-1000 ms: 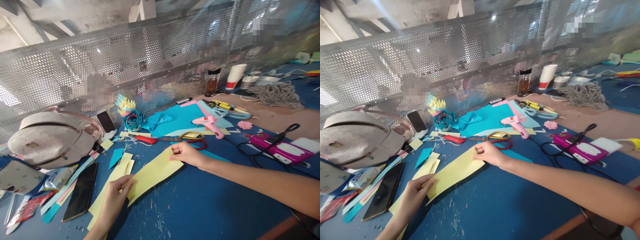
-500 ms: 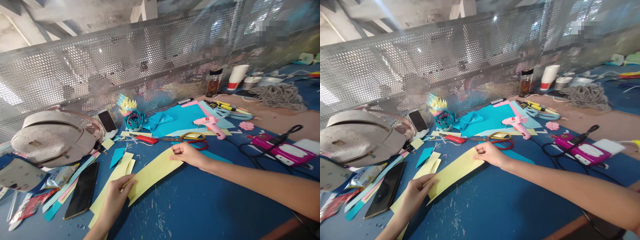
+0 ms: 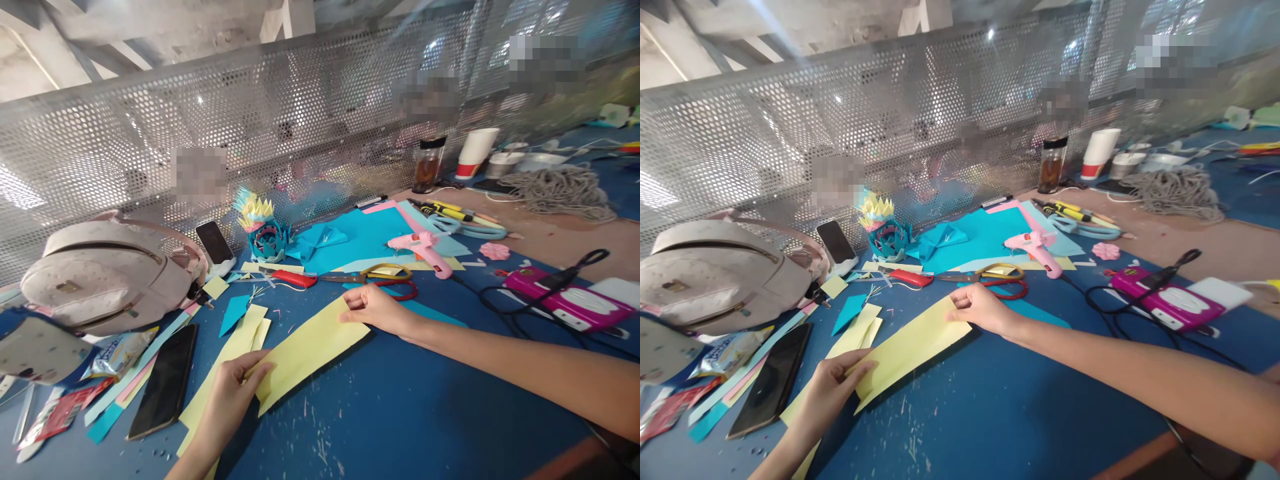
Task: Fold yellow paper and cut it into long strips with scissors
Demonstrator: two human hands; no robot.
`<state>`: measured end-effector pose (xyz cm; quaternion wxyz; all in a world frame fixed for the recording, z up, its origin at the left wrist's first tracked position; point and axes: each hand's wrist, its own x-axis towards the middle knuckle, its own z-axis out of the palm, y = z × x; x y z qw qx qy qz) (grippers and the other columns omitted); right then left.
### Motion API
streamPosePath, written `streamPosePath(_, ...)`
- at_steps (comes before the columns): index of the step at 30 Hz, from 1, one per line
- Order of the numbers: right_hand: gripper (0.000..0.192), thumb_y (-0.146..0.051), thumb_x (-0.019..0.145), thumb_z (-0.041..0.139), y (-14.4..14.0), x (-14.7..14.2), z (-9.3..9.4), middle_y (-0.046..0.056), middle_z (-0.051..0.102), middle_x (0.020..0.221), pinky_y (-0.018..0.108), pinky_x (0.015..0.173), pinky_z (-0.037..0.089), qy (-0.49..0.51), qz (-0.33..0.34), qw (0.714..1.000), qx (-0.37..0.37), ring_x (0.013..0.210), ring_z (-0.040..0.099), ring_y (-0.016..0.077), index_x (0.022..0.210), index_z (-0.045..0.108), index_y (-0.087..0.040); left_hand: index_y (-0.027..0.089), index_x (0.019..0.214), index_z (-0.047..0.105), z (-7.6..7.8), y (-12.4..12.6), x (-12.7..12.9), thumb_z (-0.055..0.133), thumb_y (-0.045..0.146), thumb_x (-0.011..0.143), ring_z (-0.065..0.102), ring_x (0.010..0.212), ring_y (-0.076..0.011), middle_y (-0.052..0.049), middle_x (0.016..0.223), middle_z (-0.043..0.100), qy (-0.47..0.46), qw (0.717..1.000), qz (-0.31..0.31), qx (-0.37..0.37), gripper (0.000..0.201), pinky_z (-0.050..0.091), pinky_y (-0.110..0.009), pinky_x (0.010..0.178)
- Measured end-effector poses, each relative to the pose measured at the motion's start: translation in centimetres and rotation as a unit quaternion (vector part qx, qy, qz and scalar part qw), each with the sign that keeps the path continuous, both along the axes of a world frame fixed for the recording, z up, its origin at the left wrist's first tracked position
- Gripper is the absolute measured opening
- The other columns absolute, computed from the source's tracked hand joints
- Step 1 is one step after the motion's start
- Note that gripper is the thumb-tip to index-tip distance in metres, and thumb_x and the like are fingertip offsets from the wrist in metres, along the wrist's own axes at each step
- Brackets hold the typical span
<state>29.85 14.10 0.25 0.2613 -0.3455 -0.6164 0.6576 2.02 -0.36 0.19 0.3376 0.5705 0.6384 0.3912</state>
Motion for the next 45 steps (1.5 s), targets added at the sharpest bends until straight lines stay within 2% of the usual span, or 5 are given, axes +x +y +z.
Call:
streamPosePath(16, 0.044, -0.038, 0.059, 0.088, 0.2, 0.0, -0.3, 0.010, 0.078, 0.089, 0.036, 0.079, 0.058, -0.012, 0.000, 1.000, 0.008, 0.088, 0.074, 0.0284, 0.094, 0.077, -0.014, 0.016, 0.104, 0.080, -0.3, 0.1, -0.5, 0.065, 0.047, 0.083, 0.072, 0.089, -0.0269, -0.005, 0.094, 0.079, -0.019, 0.999, -0.012, -0.029, 0.040, 0.055, -0.024, 0.071)
streamPosePath(22, 0.035, -0.039, 0.061, 0.086, 0.2, -0.1, -0.2, 0.009, 0.078, 0.082, 0.033, 0.077, 0.057, -0.017, 0.000, 1.000, 0.023, 0.081, 0.073, 0.0249, 0.081, 0.075, -0.013, 0.016, 0.101, 0.081, -0.1, 0.1, -0.4, 0.067, 0.051, 0.081, 0.071, 0.089, -0.0272, -0.005, 0.089, 0.079, -0.035, 0.999, -0.001, -0.025, 0.042, 0.055, -0.025, 0.072)
streamPosePath(40, 0.041, -0.045, 0.066, 0.082, 0.5, -0.1, -0.4, 0.010, 0.077, 0.086, 0.036, 0.082, 0.055, -0.022, 0.005, 0.999, 0.037, 0.090, 0.072, 0.0273, 0.091, 0.074, -0.013, 0.016, 0.103, 0.080, -0.5, 0.1, -0.9, 0.067, 0.055, 0.082, 0.071, 0.082, -0.0254, -0.004, 0.084, 0.078, -0.089, 0.994, -0.028, -0.064, 0.046, 0.052, -0.023, 0.066)
streamPosePath(43, 0.035, -0.043, 0.075, 0.075, 0.4, 0.0, 0.0, 0.009, 0.077, 0.088, 0.034, 0.077, 0.054, -0.051, 0.024, 0.994, 0.089, 0.088, 0.071, 0.0261, 0.093, 0.073, -0.014, 0.016, 0.102, 0.080, -0.4, 0.0, -0.9, 0.063, 0.055, 0.085, 0.071, 0.081, -0.0247, -0.004, 0.086, 0.078, -0.058, 0.996, -0.040, -0.055, 0.046, 0.052, -0.023, 0.065)
streamPosePath(45, 0.027, -0.035, 0.080, 0.070, 0.2, 0.0, 0.7, 0.008, 0.076, 0.093, 0.032, 0.074, 0.051, -0.107, 0.029, 0.976, 0.188, 0.086, 0.069, 0.0239, 0.099, 0.072, -0.016, 0.016, 0.102, 0.080, -0.3, -0.1, -0.9, 0.060, 0.053, 0.088, 0.071, 0.082, -0.0244, -0.004, 0.088, 0.079, -0.009, 0.998, -0.042, -0.038, 0.045, 0.052, -0.022, 0.065)
